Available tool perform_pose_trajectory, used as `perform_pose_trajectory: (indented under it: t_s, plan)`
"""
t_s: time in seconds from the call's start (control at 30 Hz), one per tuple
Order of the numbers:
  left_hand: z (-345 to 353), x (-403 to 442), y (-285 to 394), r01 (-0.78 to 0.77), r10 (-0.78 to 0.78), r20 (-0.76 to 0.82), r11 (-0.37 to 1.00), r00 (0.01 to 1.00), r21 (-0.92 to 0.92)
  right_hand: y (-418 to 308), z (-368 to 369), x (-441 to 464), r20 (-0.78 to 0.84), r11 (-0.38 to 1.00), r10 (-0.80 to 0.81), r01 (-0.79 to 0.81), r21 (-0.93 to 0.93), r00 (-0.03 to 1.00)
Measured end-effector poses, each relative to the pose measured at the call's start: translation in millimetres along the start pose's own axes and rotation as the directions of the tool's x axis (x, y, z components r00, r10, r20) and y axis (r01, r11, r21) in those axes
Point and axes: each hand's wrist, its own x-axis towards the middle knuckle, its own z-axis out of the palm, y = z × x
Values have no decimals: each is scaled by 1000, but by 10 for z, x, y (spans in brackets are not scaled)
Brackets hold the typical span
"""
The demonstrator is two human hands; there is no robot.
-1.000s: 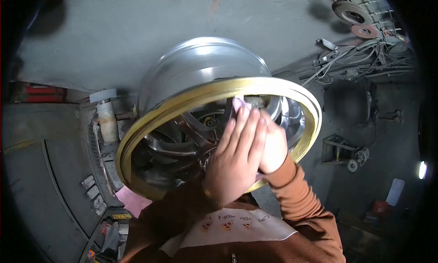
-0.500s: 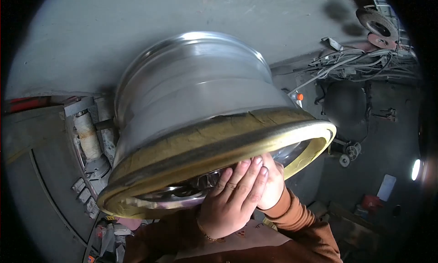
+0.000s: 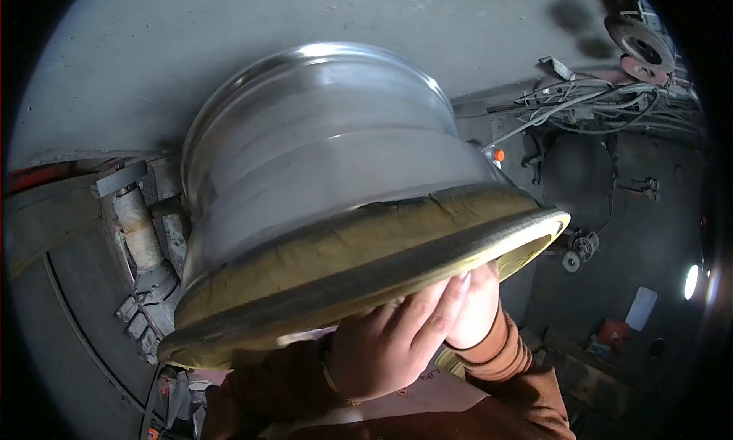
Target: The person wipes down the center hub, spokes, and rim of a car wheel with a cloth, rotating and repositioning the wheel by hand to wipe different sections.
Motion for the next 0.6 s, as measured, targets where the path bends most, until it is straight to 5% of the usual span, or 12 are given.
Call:
perform_pose_trajectory:
  t_s: [0.03, 0.07, 0.23, 0.33, 0.5, 0.6]
  plan:
    - [-16, 43, -5, -2, 2, 0, 1000, 1000, 0, 6, -21, 58, 6, 1000, 4, -5, 17, 1000]
    - [-28, 87, -4, 3, -2, -24, 1000, 1000, 8, 22, -26, 147, -20, 983, -153, 150, -108, 988]
    - [-127, 257, 11, -6, 5, -52, 1000, 999, -10, -5, -30, 385, -56, 998, -38, 41, 51, 998]
    - [-110, 287, 13, -20, 19, -65, 1000, 998, -6, 117, 76, 366, -210, 963, 18, 40, 265, 978]
    - [-70, 280, 18, -51, 50, -25, 998, 998, -46, -14, -5, 382, -219, 981, -165, 182, 60, 962]
    - [-93, 249, 47, -27, 27, -13, 999, 1000, -29, 4, 44, 366, -179, 995, -94, 100, 24, 979]
